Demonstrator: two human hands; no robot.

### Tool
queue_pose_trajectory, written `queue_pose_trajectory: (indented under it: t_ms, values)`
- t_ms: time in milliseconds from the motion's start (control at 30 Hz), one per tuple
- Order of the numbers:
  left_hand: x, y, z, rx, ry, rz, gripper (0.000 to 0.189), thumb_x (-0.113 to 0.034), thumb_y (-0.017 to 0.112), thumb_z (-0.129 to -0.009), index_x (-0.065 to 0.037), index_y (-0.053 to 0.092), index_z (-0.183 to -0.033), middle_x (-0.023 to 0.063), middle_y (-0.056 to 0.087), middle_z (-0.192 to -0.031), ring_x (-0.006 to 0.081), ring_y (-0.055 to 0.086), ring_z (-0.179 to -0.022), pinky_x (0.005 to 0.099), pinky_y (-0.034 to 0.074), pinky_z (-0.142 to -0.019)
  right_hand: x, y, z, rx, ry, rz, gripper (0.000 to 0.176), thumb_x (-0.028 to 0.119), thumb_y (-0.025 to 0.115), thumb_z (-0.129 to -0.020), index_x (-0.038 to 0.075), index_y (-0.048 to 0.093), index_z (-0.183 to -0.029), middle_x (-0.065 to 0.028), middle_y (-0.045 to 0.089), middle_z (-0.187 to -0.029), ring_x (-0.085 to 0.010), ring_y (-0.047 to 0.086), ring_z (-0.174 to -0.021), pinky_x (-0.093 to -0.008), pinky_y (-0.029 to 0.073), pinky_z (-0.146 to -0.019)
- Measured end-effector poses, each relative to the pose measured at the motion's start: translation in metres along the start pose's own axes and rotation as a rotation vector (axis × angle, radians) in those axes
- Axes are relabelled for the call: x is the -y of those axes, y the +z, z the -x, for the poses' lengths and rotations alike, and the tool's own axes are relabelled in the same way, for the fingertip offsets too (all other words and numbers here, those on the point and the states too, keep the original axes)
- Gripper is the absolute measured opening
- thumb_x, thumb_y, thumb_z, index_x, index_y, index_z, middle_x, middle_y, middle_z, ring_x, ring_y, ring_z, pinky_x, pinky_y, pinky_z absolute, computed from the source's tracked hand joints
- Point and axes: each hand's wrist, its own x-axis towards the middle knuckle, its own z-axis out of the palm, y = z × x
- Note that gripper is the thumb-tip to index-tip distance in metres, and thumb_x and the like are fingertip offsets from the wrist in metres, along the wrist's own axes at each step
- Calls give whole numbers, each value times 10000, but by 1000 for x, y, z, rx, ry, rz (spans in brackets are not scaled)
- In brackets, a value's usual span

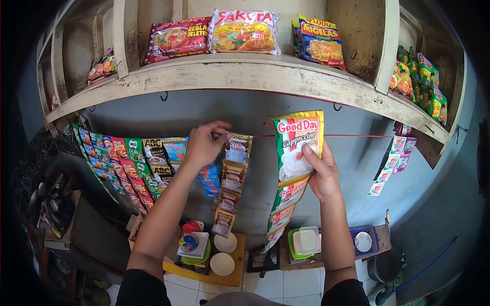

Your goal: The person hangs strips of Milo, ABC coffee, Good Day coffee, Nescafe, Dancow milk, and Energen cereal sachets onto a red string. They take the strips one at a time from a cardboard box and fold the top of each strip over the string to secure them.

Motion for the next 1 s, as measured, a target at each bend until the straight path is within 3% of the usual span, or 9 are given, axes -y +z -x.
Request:
queue_pose_trajectory:
  t_ms: [33,100,200,333,433,500,733,867,1000]
  values:
    - [1,-1,2,-2,4,1,217,-157,706,-798,-71,680,-996,83,693,-855,178,642,-789,346,464,-801,1,0,-4,2,-4,2,378,132,570,-919,33,467,-1269,-74,607,-1136,-149,583,-1023,-303,460,-899]
    - [1,-5,5,-140,281,-470,232,-194,723,-777,-90,684,-980,72,699,-867,210,648,-839,391,403,-917,1,1,-13,5,4,-24,385,132,564,-922,40,463,-1281,-74,602,-1149,-152,581,-1029,-308,458,-904]
    - [3,-11,5,-82,302,-446,237,-218,735,-751,-105,688,-954,66,691,-946,221,636,-921,410,339,-988,-1,3,-23,-2,24,-49,365,139,578,-919,51,483,-1260,-59,612,-1119,-139,586,-1009,-303,465,-889]
    - [-1,-18,4,205,25,-335,257,-217,745,-732,-106,678,-953,83,663,-1048,259,615,-969,416,350,-986,-12,2,-36,-4,78,-31,330,171,605,-912,57,526,-1211,-44,637,-1036,-127,598,-961,-294,475,-859]
    - [-8,-14,7,40,296,-437,309,-218,751,-723,-105,660,-996,92,640,-1108,294,612,-968,423,376,-970,-23,-1,-42,-28,142,18,301,181,613,-909,56,556,-1177,-48,644,-1001,-128,605,-936,-287,478,-842]
    - [-24,-5,6,-104,417,-152,373,-218,763,-695,-114,643,-1032,89,617,-1167,301,600,-1005,421,416,-938,-29,-1,-44,-80,207,107,288,176,613,-909,51,567,-1165,-52,649,-988,-128,609,-919,-281,483,-827]
    - [-47,26,-19,-124,999,-435,340,-48,642,-682,-168,663,-999,-33,623,-1161,221,599,-1014,354,474,-839,-23,-2,-49,-5,184,231,341,171,615,-909,23,549,-1209,-63,652,-1023,-125,607,-949,-280,483,-844]
    - [-49,39,-34,-95,935,-290,319,-38,630,-702,-160,666,-995,-9,659,-1083,227,628,-950,367,490,-805,-19,-10,-40,-34,119,224,382,178,603,-916,20,518,-1253,-74,650,-1046,-130,608,-953,-274,485,-836]
    - [-48,44,-44,-52,614,-205,313,-42,615,-735,-149,659,-1026,28,685,-989,268,649,-853,402,509,-739,-27,-25,-24,-4,51,230,583,67,642,-871,27,349,-1374,-131,648,-1068,-160,630,-937,-285,508,-820]
